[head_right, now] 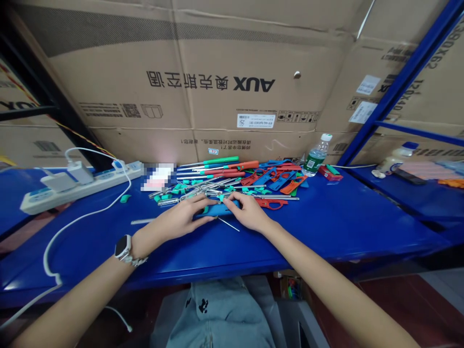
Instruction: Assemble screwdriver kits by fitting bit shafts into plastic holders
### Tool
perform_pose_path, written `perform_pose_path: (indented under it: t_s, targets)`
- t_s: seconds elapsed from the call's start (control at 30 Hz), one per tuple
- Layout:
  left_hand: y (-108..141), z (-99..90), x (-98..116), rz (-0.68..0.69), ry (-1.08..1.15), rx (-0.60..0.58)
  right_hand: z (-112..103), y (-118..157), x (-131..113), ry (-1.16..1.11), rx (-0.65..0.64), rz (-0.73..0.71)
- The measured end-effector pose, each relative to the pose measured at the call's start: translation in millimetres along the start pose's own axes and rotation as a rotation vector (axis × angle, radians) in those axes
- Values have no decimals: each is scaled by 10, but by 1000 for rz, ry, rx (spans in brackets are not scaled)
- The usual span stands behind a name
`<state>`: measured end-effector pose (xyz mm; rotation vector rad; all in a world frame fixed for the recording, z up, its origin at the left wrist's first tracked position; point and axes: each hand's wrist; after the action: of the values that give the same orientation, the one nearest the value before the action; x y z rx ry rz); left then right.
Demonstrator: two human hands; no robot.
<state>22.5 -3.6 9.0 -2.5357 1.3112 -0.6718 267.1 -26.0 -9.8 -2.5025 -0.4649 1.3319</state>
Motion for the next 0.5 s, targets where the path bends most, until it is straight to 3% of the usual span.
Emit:
perform_pose_path:
  t_s: [0.2,0.37,0.5]
  targets:
    - [-71,-34,-97,-62,-8,80,18,-34,31,-60,22,32]
    - [-48,-76,-119,-8,-124,91,64,-20,88,-185,24,126]
    - [-144,-144,-132,5,-189,82,16,-66,32,47,39,-75]
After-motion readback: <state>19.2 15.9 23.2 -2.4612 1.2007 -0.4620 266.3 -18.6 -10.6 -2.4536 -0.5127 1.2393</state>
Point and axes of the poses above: each hand's wrist, its own y-axis away from the middle knuckle, its own z-axis out of the palm, x = y × z, and after that the axes turned 8 degrees about x, right-handed
